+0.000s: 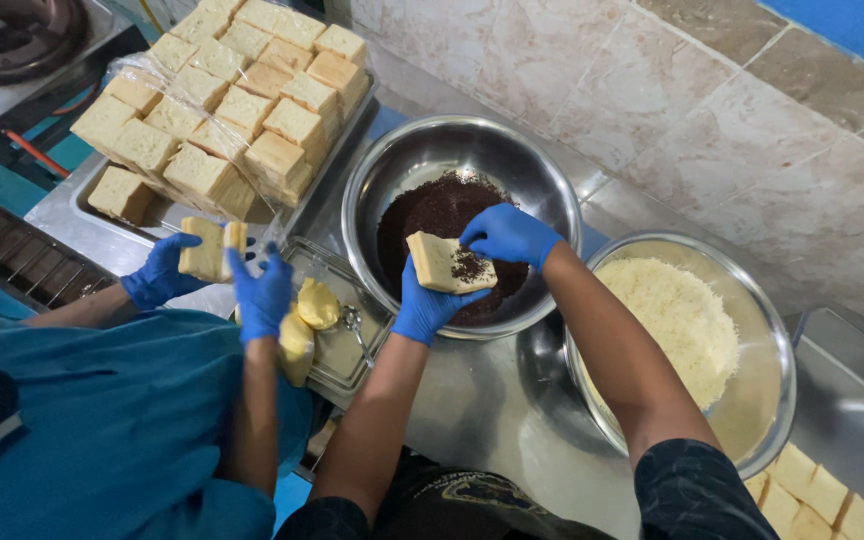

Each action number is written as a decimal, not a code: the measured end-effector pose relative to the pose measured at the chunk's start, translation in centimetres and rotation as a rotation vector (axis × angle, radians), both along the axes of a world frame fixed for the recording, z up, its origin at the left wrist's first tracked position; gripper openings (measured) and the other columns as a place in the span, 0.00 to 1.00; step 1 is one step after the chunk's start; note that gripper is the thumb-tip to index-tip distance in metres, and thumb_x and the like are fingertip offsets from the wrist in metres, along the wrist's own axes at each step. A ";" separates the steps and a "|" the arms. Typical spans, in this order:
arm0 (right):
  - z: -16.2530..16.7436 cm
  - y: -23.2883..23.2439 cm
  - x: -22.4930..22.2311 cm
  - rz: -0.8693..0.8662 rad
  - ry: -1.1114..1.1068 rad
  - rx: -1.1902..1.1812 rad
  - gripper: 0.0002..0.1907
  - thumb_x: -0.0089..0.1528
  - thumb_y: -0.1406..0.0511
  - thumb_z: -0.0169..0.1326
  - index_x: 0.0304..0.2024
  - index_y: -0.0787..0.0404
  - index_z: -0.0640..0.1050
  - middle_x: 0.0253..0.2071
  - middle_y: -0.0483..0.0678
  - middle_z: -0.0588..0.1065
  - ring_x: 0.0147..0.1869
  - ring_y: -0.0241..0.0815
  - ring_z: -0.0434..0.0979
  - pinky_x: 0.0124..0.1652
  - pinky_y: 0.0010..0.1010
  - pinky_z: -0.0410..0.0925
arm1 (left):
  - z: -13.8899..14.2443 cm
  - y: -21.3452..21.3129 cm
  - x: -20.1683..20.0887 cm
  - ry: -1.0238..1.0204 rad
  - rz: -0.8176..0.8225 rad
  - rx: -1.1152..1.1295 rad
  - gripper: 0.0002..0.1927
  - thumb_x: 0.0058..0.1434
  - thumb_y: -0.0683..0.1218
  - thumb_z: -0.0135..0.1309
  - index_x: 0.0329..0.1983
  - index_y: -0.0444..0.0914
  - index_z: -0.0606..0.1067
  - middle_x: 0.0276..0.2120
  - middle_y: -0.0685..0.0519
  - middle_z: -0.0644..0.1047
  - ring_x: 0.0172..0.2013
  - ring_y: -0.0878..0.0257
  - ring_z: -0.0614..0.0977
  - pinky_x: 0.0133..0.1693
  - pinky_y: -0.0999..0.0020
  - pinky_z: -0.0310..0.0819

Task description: The person takes slices of bread, spoons dark chocolate sprinkles onto one slice, presses it, then coats the filled sandwich in white shredded coating from a large bowl and places the finished sandwich onto a metal tray. A second worker beside them spreads a yellow filling onto bread slices at the same table.

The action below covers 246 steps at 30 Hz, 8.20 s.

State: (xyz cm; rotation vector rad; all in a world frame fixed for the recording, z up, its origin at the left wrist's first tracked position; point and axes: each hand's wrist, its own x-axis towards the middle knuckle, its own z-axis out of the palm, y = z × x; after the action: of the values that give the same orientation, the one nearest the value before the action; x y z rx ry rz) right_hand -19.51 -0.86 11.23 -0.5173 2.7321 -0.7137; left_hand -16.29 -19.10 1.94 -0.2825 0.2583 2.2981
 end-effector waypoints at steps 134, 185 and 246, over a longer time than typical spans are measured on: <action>-14.0 12.7 31.7 -0.566 -0.184 0.144 0.26 0.59 0.66 0.54 0.61 0.48 0.76 0.62 0.52 0.72 0.65 0.53 0.73 0.59 0.41 0.67 | -1.6 10.1 11.7 0.092 -0.198 0.113 0.36 0.71 0.65 0.32 0.73 0.39 0.60 0.72 0.41 0.62 0.72 0.36 0.62 0.65 0.21 0.53; -0.1 18.5 28.1 -0.578 -0.134 -0.103 0.12 0.58 0.63 0.59 0.45 0.55 0.82 0.38 0.50 0.81 0.40 0.44 0.81 0.44 0.33 0.73 | -0.8 19.6 17.3 0.150 -0.449 0.045 0.28 0.72 0.58 0.35 0.67 0.37 0.65 0.63 0.42 0.70 0.63 0.39 0.72 0.58 0.26 0.67; -11.2 19.4 32.6 -0.474 -0.234 0.195 0.17 0.51 0.65 0.63 0.44 0.51 0.86 0.45 0.51 0.82 0.48 0.51 0.83 0.51 0.39 0.74 | -2.1 17.6 14.3 0.031 -0.441 0.217 0.38 0.70 0.67 0.33 0.73 0.39 0.62 0.71 0.41 0.64 0.70 0.36 0.64 0.65 0.25 0.54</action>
State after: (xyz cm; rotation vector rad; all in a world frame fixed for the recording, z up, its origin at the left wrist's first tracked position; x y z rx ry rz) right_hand 13.08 18.59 0.04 0.2529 2.6746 -0.5539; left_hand -1.98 -1.45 -0.15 -0.0686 0.0739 1.8742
